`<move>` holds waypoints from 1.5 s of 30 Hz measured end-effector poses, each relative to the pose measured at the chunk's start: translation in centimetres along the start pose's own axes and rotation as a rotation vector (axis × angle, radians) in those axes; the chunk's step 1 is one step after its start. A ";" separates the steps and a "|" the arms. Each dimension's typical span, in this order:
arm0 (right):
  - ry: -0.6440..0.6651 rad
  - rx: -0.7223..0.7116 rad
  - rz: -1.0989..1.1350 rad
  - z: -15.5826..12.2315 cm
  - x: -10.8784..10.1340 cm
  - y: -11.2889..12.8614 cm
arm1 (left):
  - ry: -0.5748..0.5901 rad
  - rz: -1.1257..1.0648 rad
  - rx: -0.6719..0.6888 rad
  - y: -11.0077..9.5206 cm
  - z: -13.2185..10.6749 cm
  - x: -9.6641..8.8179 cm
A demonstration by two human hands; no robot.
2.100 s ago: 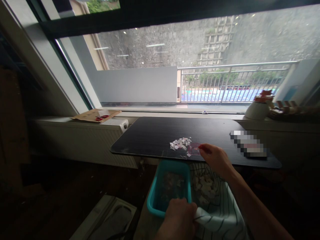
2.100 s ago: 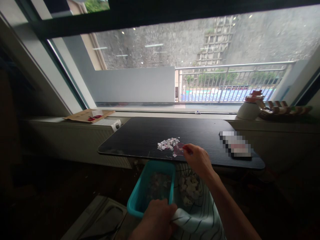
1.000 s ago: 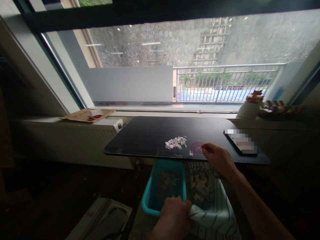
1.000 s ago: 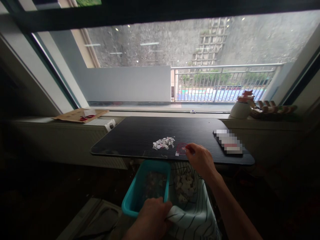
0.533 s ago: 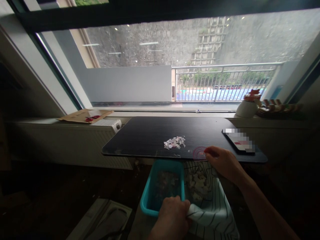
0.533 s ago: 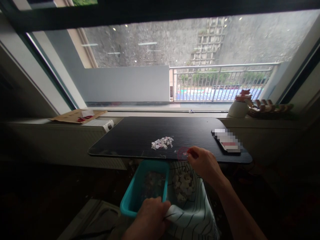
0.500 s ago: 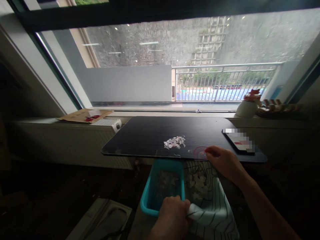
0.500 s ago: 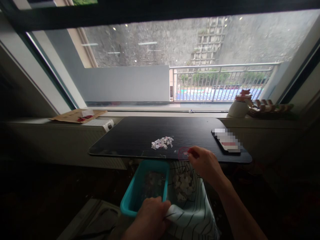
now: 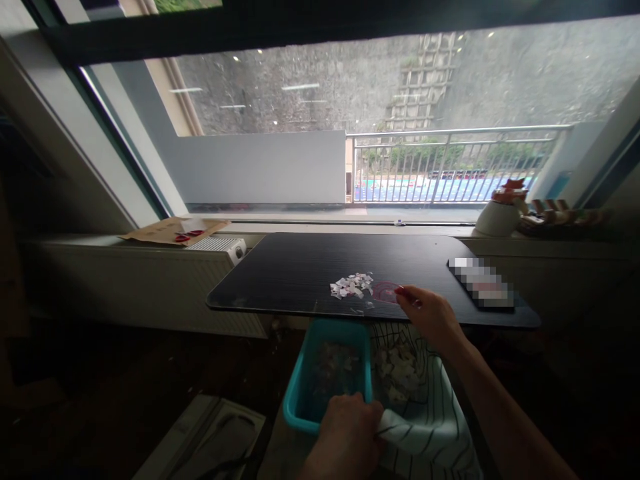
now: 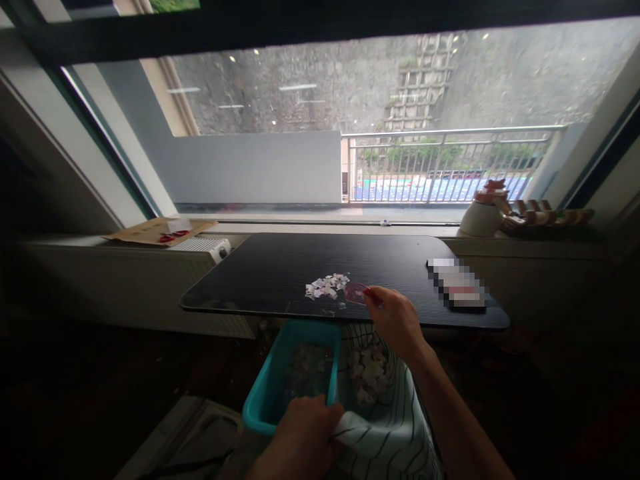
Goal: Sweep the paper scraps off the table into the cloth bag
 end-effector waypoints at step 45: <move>0.000 -0.006 -0.021 2.3 1.2 -0.7 | 0.081 -0.005 -0.006 -0.5 0.3 -1.0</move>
Point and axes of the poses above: each hand's wrist, its own z-axis towards the middle knuckle, its own x-axis out of the palm, y = z × x, the point moved 1 cm from there along z, towards the middle knuckle, and after that the axes turned 3 degrees about -x, right-handed, at the moved point
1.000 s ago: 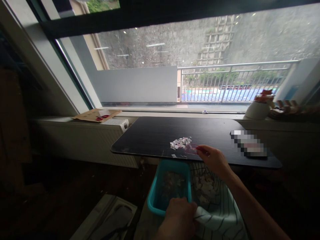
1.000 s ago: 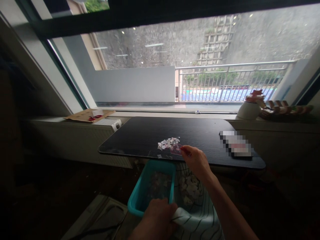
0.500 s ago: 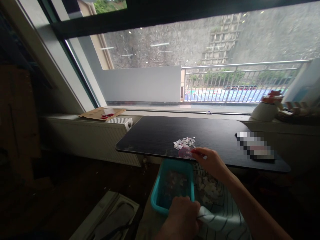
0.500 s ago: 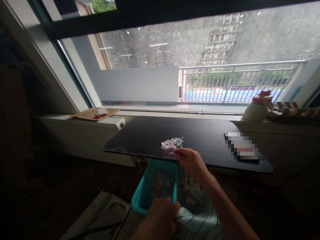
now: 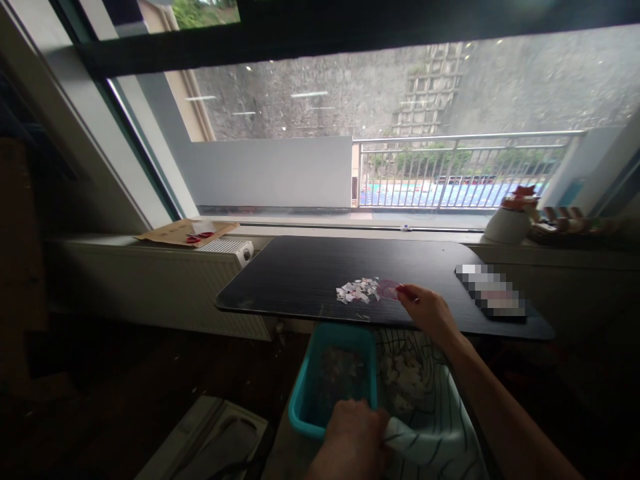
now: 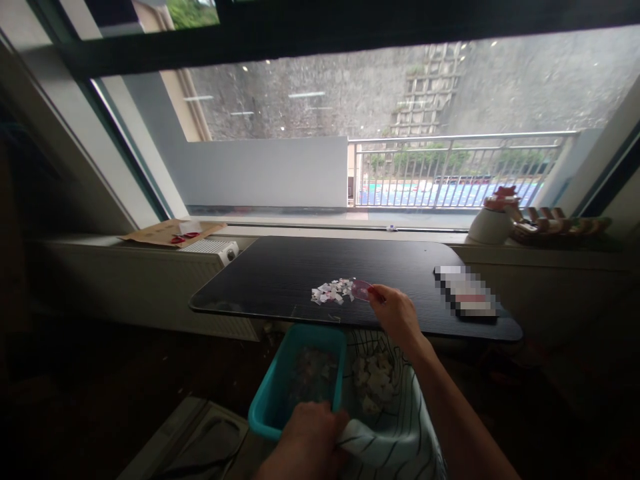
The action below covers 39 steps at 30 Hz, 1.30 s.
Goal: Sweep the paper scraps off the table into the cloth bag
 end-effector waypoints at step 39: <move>0.070 0.104 -0.117 -3.6 -4.8 -1.4 | -0.071 0.010 0.003 0.3 0.0 0.9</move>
Point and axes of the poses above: each hand's wrist, its own z-axis towards the middle knuckle, its own x-axis out of the palm, y = z × x, the point moved 1 cm from there along z, towards the middle knuckle, and after that the axes turned 3 degrees about -x, right-handed, at the moved point
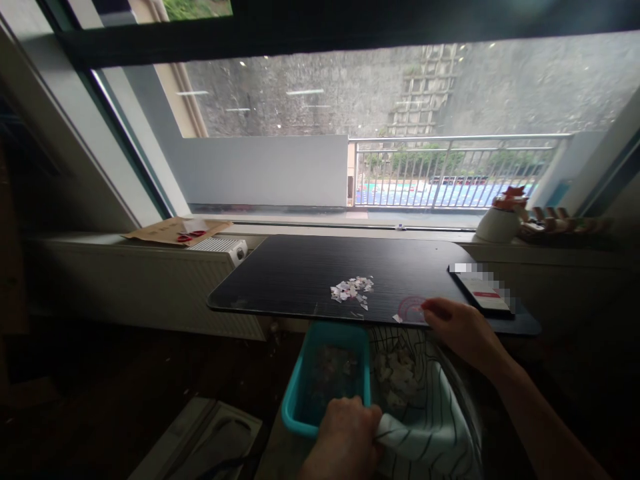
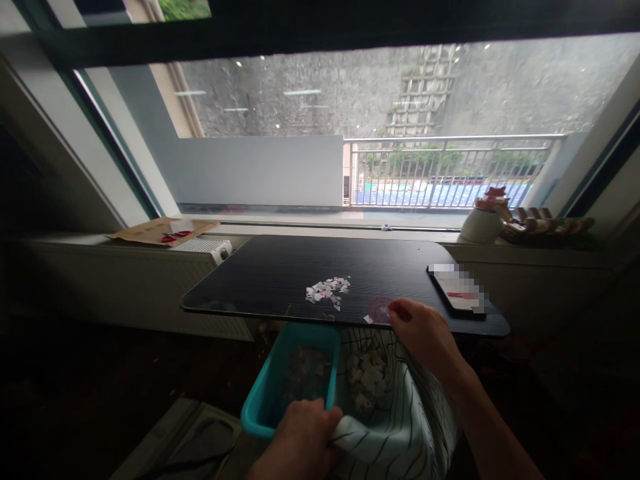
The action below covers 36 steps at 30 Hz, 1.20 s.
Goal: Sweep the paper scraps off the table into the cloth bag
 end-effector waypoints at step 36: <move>-0.413 0.158 -0.044 -2.1 0.0 -10.1 | 0.003 -0.018 -0.016 0.4 0.2 0.1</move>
Point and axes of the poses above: each hand's wrist, its own z-axis towards the middle knuckle, its own x-axis out of the palm, y = z × x, the point moved 1 cm from there along z, towards the middle knuckle, and after that the axes turned 3 degrees about -x, right-handed, at the moved point
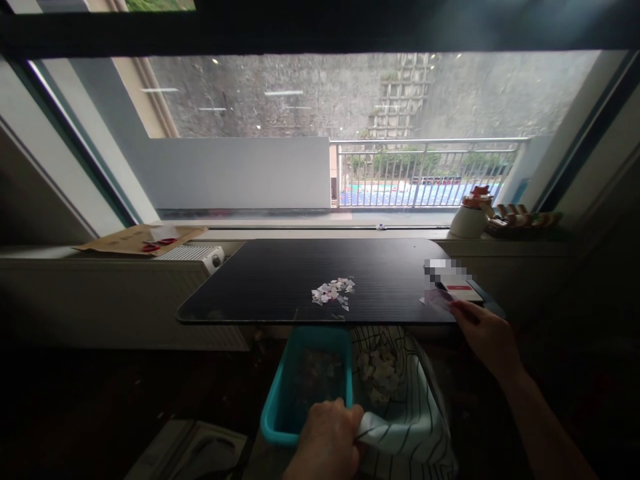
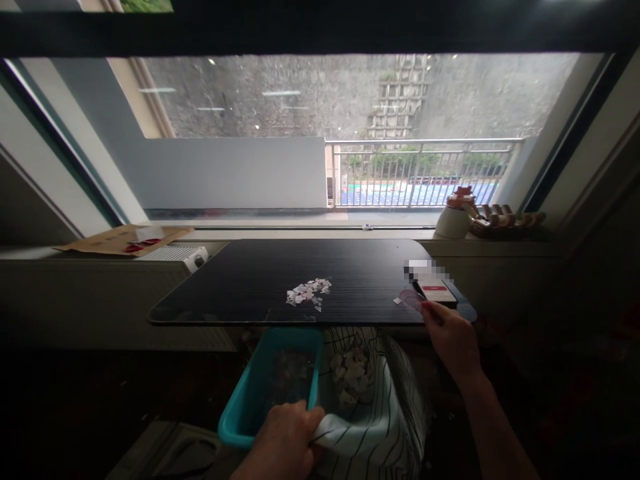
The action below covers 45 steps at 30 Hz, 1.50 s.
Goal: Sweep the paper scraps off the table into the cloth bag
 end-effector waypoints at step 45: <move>0.327 -0.316 0.245 -1.3 5.0 13.9 | 0.052 0.016 0.037 -0.4 -0.2 -0.5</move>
Point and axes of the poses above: each hand's wrist, its own z-axis towards the middle knuckle, its own x-axis out of the palm, y = z × x, the point moved 1 cm from there along z, towards the middle knuckle, and after that the axes turned 3 degrees about -x, right-handed, at the moved point
